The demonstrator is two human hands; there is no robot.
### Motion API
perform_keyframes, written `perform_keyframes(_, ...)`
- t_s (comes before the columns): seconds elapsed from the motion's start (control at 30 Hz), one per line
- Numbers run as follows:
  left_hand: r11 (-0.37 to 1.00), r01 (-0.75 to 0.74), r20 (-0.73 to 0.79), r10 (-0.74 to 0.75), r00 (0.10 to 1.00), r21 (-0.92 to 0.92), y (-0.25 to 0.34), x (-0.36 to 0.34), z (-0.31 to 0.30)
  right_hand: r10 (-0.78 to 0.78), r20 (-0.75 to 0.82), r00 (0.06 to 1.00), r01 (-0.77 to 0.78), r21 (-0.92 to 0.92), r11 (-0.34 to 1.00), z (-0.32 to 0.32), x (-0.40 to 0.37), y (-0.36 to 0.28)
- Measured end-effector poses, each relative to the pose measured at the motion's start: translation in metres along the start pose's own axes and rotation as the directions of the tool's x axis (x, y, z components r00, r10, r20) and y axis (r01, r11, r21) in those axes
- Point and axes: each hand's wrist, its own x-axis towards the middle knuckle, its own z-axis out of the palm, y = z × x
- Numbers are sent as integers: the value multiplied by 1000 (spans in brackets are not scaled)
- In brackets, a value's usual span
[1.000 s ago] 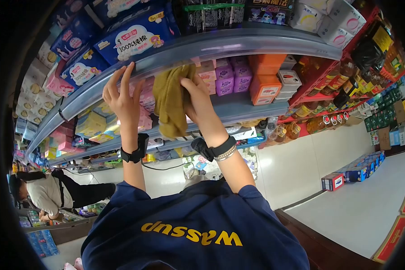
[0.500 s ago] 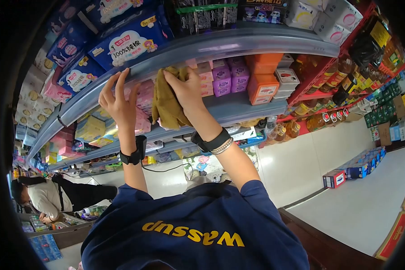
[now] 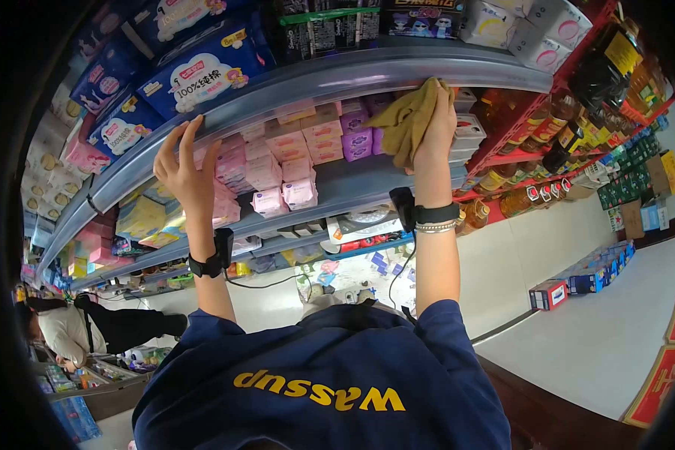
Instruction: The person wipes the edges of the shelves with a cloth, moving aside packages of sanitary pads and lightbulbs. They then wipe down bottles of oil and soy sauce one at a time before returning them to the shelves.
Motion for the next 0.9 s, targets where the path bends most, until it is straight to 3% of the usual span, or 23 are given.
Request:
perform_keyframes(0.03,1000,14,3,-14,1000,-7,0,0,0,-17,5,1000,17,-32,999,-4,1,-3)
perform_keyframes(0.07,1000,28,6,-28,1000,-14,1,0,0,-7,-86,996,2,-56,998,-4,2,1)
perform_keyframes(0.17,998,45,7,-45,999,-36,3,1,-1,-14,-37,999,15,24,1000,11,-8,14)
perform_keyframes(0.2,998,46,5,-46,999,-34,3,1,-1,48,-76,996,-53,-53,997,21,-19,15)
perform_keyframes(0.3,999,40,20,-39,999,-35,0,1,-1,-20,53,998,19,20,1000,53,-52,48)
perform_keyframes(0.37,999,35,15,-34,999,-38,0,1,0,54,163,985,-76,130,989,72,-72,71)
perform_keyframes(0.47,999,33,4,-33,999,-31,1,1,-1,110,164,980,-144,215,966,87,-84,79)
perform_keyframes(0.5,999,32,5,-32,999,-33,1,1,-1,109,162,981,-143,215,966,83,-81,78)
perform_keyframes(0.6,999,19,16,-19,1000,-27,-1,2,-3,51,133,990,-50,-8,999,63,-62,66)
perform_keyframes(0.7,1000,14,24,-14,1000,-26,0,3,-3,-7,49,999,4,49,999,44,-43,42)
perform_keyframes(0.77,999,21,32,-20,999,-33,0,4,-5,-119,-27,993,118,-28,993,21,-14,31)
perform_keyframes(0.83,999,29,41,-27,999,-35,1,4,-7,11,-42,999,-8,69,998,7,-5,0)
perform_keyframes(0.9,999,27,39,-26,999,-37,1,5,-6,-48,-54,997,50,24,998,-11,13,-10)
